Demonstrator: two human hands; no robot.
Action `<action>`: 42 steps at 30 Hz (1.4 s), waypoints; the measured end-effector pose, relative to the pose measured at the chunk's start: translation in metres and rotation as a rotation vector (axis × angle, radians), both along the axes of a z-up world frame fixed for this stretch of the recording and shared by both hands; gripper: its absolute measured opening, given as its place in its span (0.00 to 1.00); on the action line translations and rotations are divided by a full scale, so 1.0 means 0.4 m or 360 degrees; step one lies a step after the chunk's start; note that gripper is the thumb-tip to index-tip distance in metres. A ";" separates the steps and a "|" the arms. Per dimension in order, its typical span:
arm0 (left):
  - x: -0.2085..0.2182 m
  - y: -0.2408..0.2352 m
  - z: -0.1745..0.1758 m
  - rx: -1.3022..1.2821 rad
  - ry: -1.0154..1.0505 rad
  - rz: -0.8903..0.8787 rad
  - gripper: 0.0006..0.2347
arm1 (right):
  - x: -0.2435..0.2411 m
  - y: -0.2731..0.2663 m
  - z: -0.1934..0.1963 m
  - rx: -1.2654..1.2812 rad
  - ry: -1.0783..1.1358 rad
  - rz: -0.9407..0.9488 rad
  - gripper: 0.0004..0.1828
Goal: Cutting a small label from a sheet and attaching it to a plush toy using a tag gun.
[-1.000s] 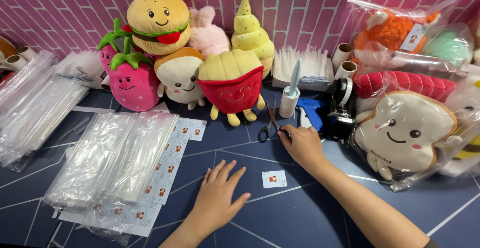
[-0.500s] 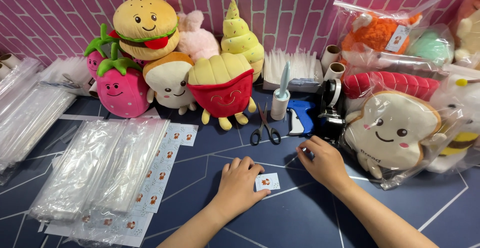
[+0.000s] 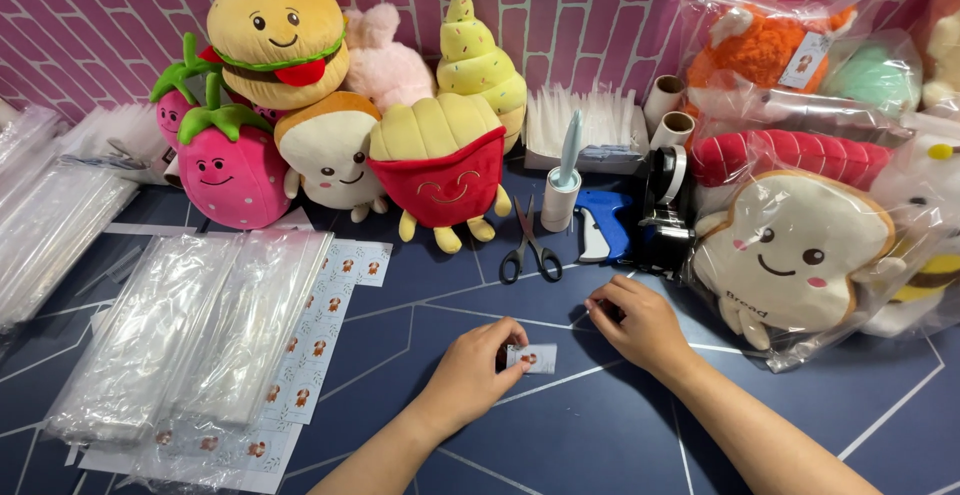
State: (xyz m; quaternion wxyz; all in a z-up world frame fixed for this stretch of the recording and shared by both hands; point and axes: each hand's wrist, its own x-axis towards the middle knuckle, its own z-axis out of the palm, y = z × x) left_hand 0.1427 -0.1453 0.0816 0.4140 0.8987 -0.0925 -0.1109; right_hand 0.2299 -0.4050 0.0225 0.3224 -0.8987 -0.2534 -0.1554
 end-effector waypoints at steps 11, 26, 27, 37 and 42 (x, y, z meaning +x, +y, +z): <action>0.006 0.044 0.022 -0.1516 0.0089 0.0862 0.16 | 0.008 -0.003 -0.005 -0.0071 0.0024 0.0048 0.04; 0.000 0.060 0.008 -0.1689 0.0009 0.0805 0.16 | 0.010 -0.004 -0.009 -0.0087 0.0037 0.0021 0.04; 0.001 0.060 0.007 -0.1697 -0.0010 0.0788 0.16 | 0.009 -0.003 -0.006 -0.0093 0.0057 0.0013 0.05; 0.026 0.075 -0.040 -0.1696 -0.0390 0.0842 0.21 | 0.039 0.059 0.034 -0.0240 0.0469 -0.0196 0.04; 0.059 0.099 -0.099 -0.1728 -0.0310 0.1019 0.09 | 0.086 0.173 0.074 -0.0442 0.0321 -0.0296 0.13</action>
